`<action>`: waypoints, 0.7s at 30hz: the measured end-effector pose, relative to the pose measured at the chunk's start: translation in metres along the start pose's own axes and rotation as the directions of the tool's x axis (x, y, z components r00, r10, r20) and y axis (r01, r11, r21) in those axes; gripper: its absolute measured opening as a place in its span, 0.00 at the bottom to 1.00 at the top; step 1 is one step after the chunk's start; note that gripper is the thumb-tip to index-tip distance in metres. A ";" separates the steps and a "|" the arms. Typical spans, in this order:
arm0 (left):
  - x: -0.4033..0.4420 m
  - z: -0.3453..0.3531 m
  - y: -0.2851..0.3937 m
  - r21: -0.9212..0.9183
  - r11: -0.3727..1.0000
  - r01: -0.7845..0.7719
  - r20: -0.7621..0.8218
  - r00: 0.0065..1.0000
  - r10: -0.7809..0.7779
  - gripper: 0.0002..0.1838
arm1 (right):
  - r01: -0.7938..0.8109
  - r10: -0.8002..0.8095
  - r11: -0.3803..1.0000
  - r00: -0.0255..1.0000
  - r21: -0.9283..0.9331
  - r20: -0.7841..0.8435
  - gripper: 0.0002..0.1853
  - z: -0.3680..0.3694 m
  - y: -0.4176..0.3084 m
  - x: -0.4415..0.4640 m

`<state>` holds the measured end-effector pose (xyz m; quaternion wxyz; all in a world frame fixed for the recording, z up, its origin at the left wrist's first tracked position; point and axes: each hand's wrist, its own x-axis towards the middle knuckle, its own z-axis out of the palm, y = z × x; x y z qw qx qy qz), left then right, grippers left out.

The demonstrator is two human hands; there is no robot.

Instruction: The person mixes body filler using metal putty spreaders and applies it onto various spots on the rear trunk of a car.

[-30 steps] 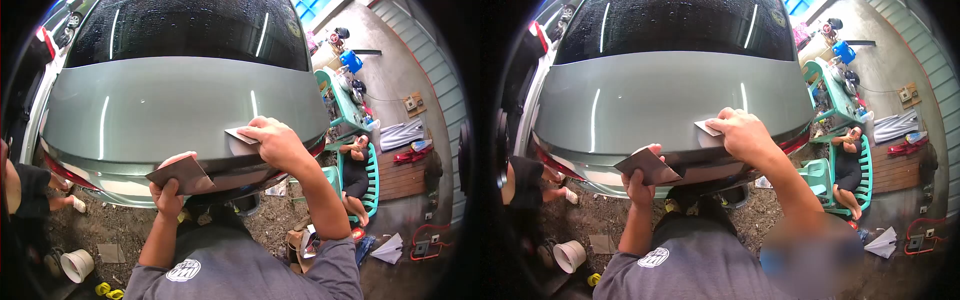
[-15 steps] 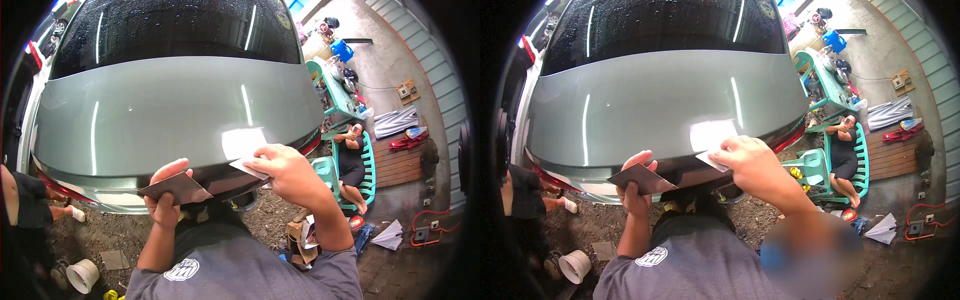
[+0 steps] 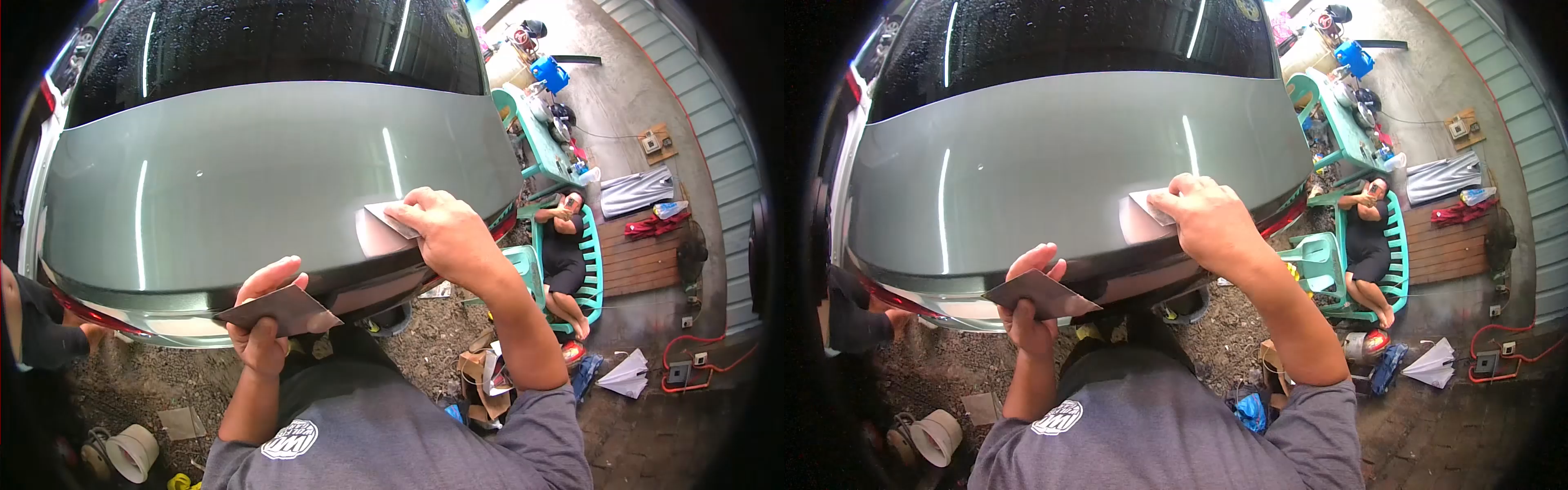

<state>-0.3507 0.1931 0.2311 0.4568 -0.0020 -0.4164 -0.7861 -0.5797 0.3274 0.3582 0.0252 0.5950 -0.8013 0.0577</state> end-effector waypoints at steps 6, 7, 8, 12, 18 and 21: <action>-0.001 0.001 0.000 0.020 1.000 0.000 -0.016 1.000 0.000 0.31 | 0.057 -0.057 0.997 0.998 0.053 -0.003 0.23 -0.005 -0.013 -0.029; -0.001 0.001 0.000 0.023 1.000 0.004 -0.020 1.000 -0.004 0.32 | 0.050 -0.050 0.997 0.999 0.063 0.002 0.23 -0.007 -0.016 -0.036; -0.001 0.001 0.000 0.027 1.000 0.007 -0.024 1.000 -0.006 0.32 | 0.045 -0.045 0.996 0.999 0.072 0.006 0.23 -0.010 -0.019 -0.044; -0.001 0.002 0.001 0.039 0.999 0.020 -0.021 1.000 -0.019 0.32 | 0.007 -0.009 0.993 1.000 0.116 0.012 0.23 -0.027 -0.012 -0.048; -0.001 0.001 -0.001 0.016 1.000 0.005 -0.018 1.000 -0.005 0.31 | -0.018 0.019 0.998 1.000 0.066 -0.015 0.21 -0.017 0.019 -0.014; -0.001 0.000 -0.001 0.023 1.000 0.011 -0.023 1.000 -0.010 0.32 | -0.020 0.018 0.998 1.000 0.063 0.018 0.22 -0.005 0.024 -0.007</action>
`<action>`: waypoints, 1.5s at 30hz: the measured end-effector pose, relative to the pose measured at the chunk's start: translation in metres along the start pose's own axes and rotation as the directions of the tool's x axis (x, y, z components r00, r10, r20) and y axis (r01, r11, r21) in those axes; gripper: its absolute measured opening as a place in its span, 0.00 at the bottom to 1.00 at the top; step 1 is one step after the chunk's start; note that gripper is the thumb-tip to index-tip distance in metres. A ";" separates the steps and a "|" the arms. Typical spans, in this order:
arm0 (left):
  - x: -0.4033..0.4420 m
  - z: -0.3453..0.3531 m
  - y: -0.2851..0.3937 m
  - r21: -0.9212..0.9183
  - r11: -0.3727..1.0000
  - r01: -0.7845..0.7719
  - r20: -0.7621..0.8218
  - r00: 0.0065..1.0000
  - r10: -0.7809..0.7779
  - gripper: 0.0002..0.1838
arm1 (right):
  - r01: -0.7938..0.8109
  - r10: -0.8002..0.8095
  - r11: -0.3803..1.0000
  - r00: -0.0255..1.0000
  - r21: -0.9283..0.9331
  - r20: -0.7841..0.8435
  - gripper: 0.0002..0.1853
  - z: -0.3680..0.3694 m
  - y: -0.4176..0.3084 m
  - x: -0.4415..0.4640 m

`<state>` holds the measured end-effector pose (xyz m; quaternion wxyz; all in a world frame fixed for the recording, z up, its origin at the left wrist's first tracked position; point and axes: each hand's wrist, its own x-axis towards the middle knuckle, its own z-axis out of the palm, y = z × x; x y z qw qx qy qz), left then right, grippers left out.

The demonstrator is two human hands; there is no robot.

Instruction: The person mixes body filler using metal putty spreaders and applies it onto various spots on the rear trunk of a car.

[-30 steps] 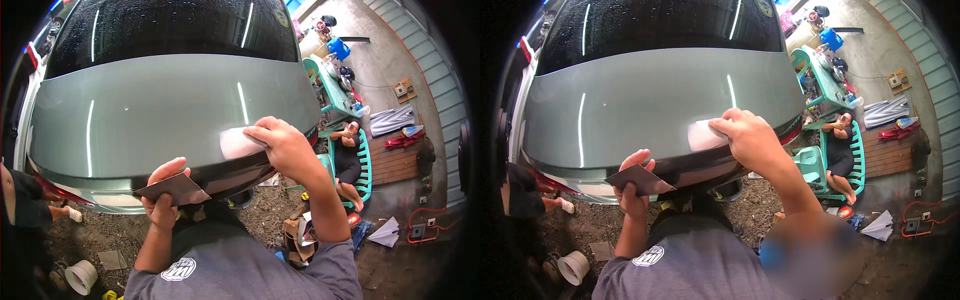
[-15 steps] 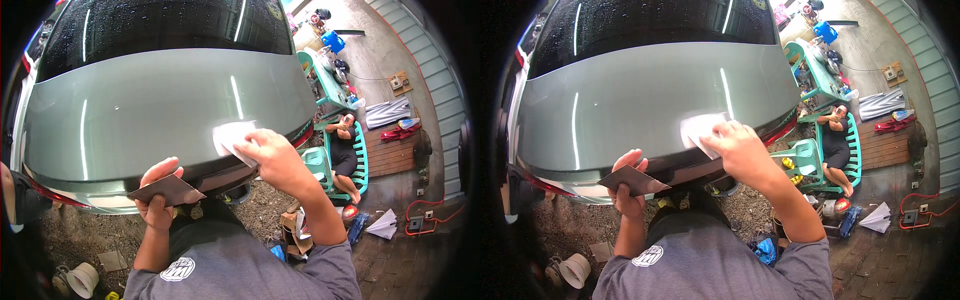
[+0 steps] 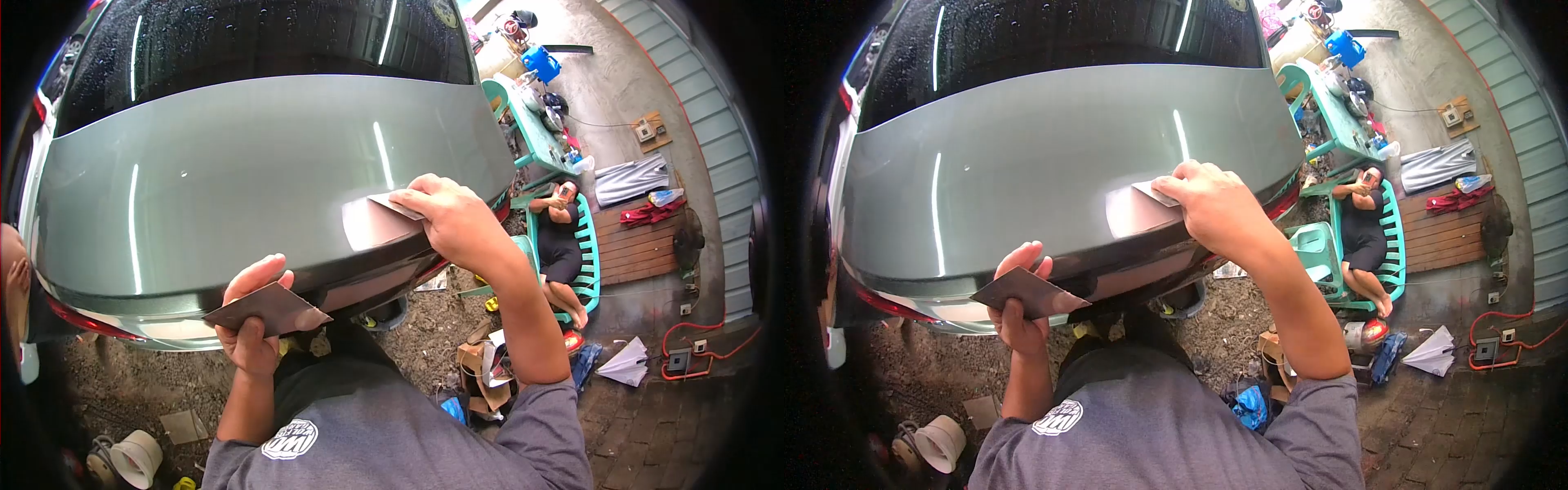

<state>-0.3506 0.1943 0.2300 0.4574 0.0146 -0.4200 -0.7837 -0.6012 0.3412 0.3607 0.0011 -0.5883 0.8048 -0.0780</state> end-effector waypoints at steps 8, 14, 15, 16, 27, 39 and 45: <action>-0.001 0.000 -0.001 0.031 0.999 -0.021 0.010 1.000 0.020 0.26 | 0.008 -0.008 0.999 1.000 -0.033 -0.003 0.24 0.004 -0.023 -0.016; -0.001 -0.005 -0.002 0.072 0.997 -0.014 0.043 0.999 0.010 0.35 | 0.013 -0.014 0.999 1.000 -0.048 -0.022 0.27 -0.002 -0.041 -0.054; -0.001 -0.006 -0.002 0.074 0.997 -0.004 0.048 0.999 0.000 0.36 | 0.002 -0.003 1.000 1.000 -0.031 -0.004 0.27 -0.007 -0.039 -0.057; 0.000 -0.005 -0.001 0.056 0.998 -0.010 0.045 0.999 0.007 0.32 | -0.007 0.007 1.000 1.000 -0.016 0.014 0.26 -0.011 -0.039 -0.059; 0.002 -0.001 0.002 0.031 0.999 -0.010 0.036 0.999 0.008 0.24 | 0.075 -0.075 0.997 0.997 -0.013 0.037 0.23 -0.001 -0.022 0.006; 0.001 -0.003 0.000 0.012 1.000 -0.009 0.037 0.999 0.009 0.21 | 0.068 -0.065 0.997 0.993 -0.027 0.100 0.25 0.003 -0.045 0.000; 0.000 -0.002 0.001 0.006 1.000 -0.001 0.027 1.000 0.001 0.32 | 0.142 -0.141 0.990 0.989 -0.014 0.054 0.27 -0.003 -0.055 -0.034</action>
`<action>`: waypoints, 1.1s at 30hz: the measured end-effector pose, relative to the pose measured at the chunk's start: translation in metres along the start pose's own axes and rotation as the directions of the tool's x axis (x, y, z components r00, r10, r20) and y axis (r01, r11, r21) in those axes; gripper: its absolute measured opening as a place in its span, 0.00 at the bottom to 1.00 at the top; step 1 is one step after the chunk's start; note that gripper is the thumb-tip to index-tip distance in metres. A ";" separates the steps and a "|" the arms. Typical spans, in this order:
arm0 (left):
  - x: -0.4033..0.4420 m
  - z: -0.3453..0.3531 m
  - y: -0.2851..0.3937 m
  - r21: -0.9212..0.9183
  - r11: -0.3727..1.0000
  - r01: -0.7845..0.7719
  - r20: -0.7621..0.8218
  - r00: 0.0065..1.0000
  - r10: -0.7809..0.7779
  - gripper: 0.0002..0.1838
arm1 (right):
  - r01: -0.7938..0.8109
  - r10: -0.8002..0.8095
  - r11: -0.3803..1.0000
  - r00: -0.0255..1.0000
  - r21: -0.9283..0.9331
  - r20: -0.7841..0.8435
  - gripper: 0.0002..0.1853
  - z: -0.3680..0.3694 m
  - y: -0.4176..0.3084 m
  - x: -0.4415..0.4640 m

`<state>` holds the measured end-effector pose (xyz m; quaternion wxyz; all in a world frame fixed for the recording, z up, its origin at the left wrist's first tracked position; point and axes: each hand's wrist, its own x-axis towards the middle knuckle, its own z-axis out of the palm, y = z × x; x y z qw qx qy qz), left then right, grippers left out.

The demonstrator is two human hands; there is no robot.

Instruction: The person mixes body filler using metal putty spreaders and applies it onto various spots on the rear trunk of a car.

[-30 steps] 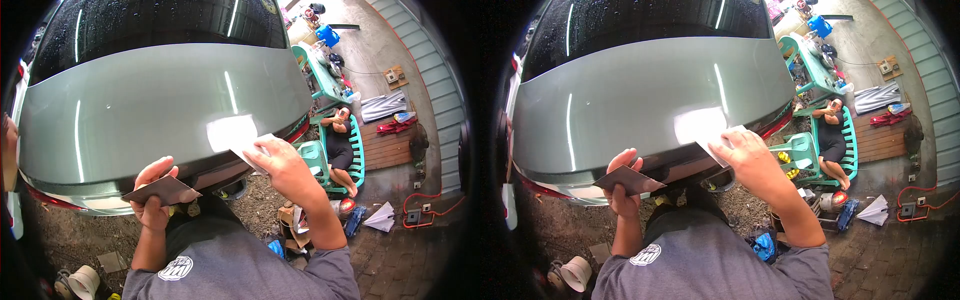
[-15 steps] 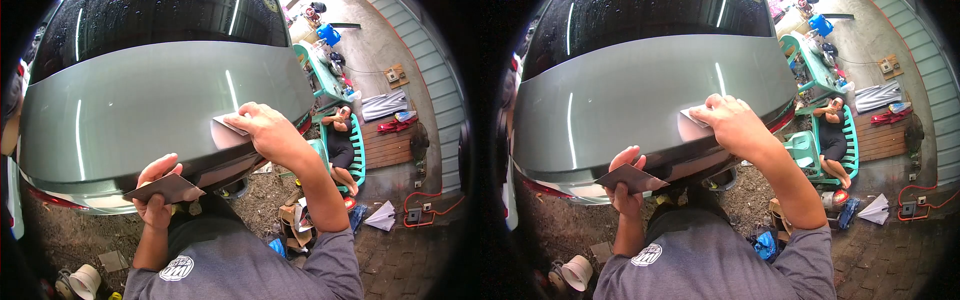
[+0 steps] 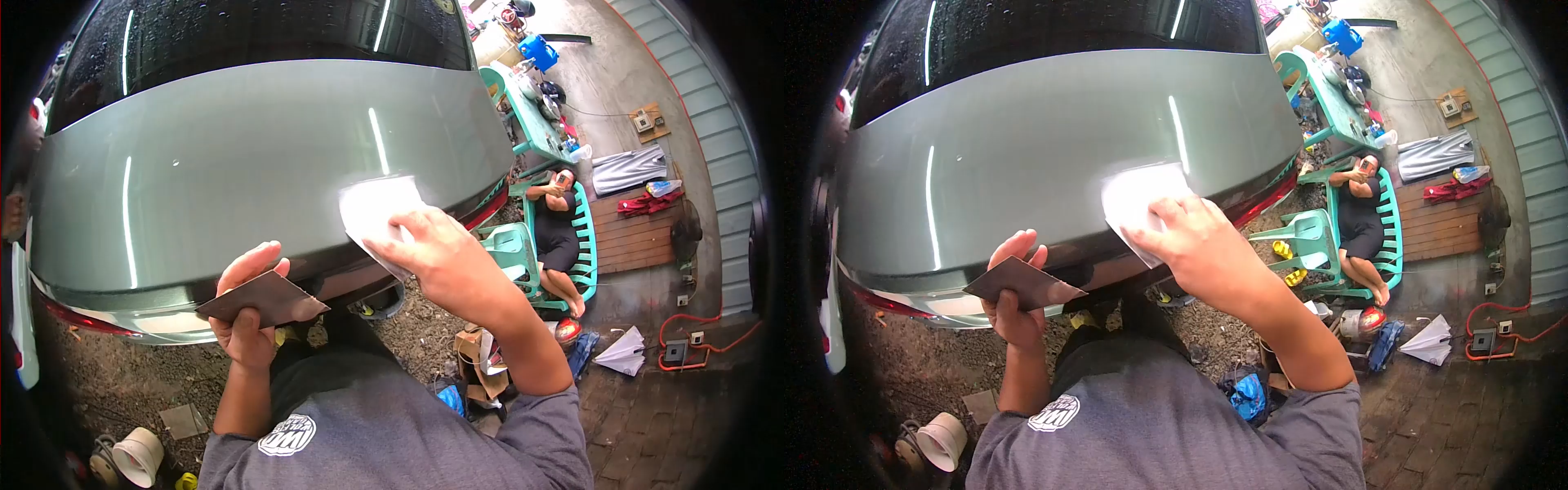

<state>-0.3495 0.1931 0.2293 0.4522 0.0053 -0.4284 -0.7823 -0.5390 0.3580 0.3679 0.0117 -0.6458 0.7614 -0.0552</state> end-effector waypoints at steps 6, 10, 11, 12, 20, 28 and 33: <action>0.003 0.002 0.002 -0.005 1.000 -0.006 0.007 1.000 0.006 0.33 | -0.075 0.073 0.997 0.994 0.017 0.075 0.25 -0.029 -0.022 -0.041; -0.002 0.002 0.003 0.045 0.995 0.087 -0.019 0.996 -0.086 0.32 | -0.192 0.219 0.936 0.974 0.296 -0.060 0.28 -0.027 -0.021 -0.078; -0.005 0.002 0.002 0.010 0.993 0.118 0.005 0.993 -0.118 0.29 | -0.193 0.253 0.915 0.958 0.354 -0.133 0.28 -0.026 -0.020 -0.086; -0.008 0.004 0.003 -0.022 0.989 0.148 0.031 0.989 -0.147 0.27 | -0.185 0.288 0.893 0.935 0.410 -0.205 0.28 -0.025 -0.018 -0.095; 0.001 0.146 -0.004 -0.389 0.617 0.684 0.054 0.686 -0.726 0.15 | 0.126 0.214 0.857 0.795 0.499 -0.567 0.30 0.007 -0.056 -0.119; 0.005 0.148 -0.006 -0.248 0.735 0.632 -0.022 0.754 -0.656 0.18 | -0.263 0.281 0.959 0.815 0.108 -0.507 0.28 0.042 -0.020 -0.156; 0.006 0.147 -0.010 -0.043 0.960 0.277 -0.011 0.961 -0.277 0.19 | -0.324 0.189 0.934 0.805 -0.150 -0.563 0.22 0.003 -0.041 -0.144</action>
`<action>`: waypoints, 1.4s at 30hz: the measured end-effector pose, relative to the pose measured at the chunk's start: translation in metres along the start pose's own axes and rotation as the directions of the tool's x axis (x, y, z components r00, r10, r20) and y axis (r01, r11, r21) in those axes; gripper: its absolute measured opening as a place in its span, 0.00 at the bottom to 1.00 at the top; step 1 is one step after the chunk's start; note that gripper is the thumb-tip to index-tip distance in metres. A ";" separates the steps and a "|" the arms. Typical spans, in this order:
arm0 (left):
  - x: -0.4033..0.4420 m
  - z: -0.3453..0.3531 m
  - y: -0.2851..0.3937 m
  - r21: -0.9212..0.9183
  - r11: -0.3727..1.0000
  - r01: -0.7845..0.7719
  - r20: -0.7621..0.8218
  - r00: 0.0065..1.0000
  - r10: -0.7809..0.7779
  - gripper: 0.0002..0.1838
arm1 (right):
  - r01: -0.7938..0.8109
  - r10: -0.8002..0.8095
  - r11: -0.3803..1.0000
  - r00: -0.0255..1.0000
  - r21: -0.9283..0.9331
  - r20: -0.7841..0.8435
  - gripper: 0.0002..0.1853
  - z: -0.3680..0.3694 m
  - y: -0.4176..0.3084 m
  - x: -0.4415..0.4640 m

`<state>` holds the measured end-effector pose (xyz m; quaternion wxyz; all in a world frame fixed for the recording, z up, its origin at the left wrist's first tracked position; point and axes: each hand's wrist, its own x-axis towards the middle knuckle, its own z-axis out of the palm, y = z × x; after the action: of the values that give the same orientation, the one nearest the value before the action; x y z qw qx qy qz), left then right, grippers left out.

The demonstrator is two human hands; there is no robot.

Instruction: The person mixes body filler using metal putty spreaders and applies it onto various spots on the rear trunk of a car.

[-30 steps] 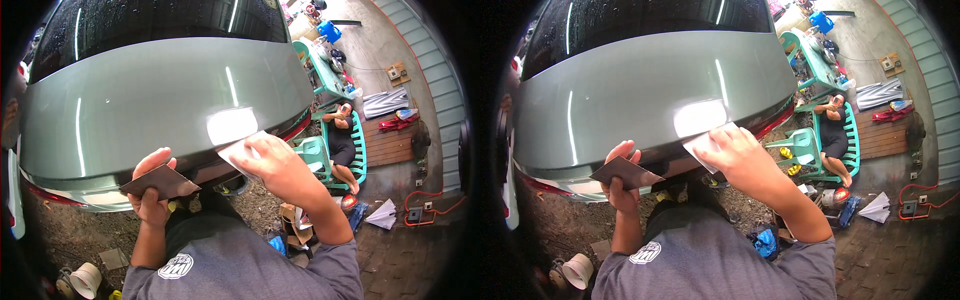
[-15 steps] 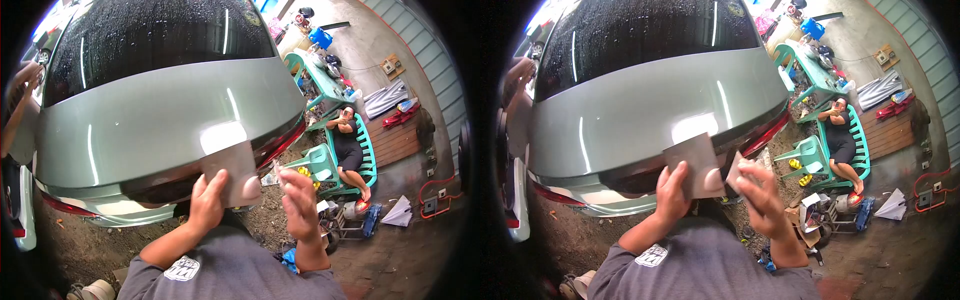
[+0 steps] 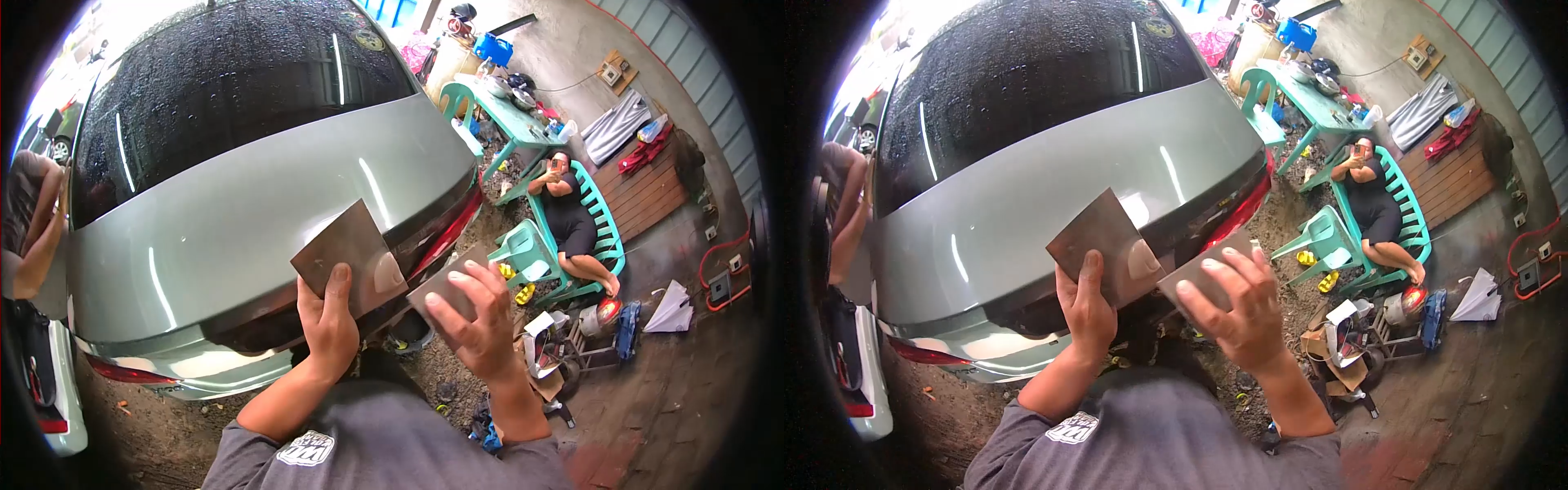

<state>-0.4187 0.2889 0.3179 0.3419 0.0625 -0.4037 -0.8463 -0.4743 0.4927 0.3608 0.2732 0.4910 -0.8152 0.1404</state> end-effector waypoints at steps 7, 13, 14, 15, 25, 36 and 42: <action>0.003 0.008 -0.005 0.045 0.980 -0.196 0.024 0.980 0.195 0.19 | 0.095 -0.095 0.995 0.995 0.031 0.015 0.20 0.008 -0.013 0.028; 0.003 -0.067 -0.004 0.645 0.739 -0.192 -0.192 0.896 0.401 0.33 | -0.017 -0.035 0.975 0.972 0.220 0.231 0.21 0.027 0.014 0.038; 0.002 -0.090 0.000 0.793 0.548 -0.266 -0.101 0.830 0.549 0.32 | -0.032 -0.024 0.964 0.979 0.264 0.203 0.22 0.025 0.020 0.055; 0.002 -0.109 0.004 0.895 0.319 -0.311 0.026 0.752 0.659 0.30 | -0.049 -0.024 0.957 0.969 0.285 0.247 0.21 0.029 0.029 0.070; 0.013 -0.153 -0.014 0.326 0.724 -0.608 -0.298 0.661 0.689 0.33 | -0.090 -0.080 0.968 0.778 0.236 0.623 0.24 0.105 0.071 0.158; 0.004 -0.157 -0.027 0.265 0.648 -0.714 -0.141 0.636 0.759 0.32 | 0.079 -0.230 0.952 0.821 0.296 0.522 0.21 0.114 0.069 0.153; 0.006 -0.165 -0.026 0.322 0.668 -0.671 -0.208 0.639 0.741 0.32 | 0.067 -0.202 0.964 0.812 0.258 0.547 0.23 0.088 0.056 0.120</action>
<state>-0.3743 0.1906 0.1897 0.6986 0.0721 -0.4230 -0.5726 -0.5950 0.3893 0.3616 -0.0305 0.5950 -0.8009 0.0597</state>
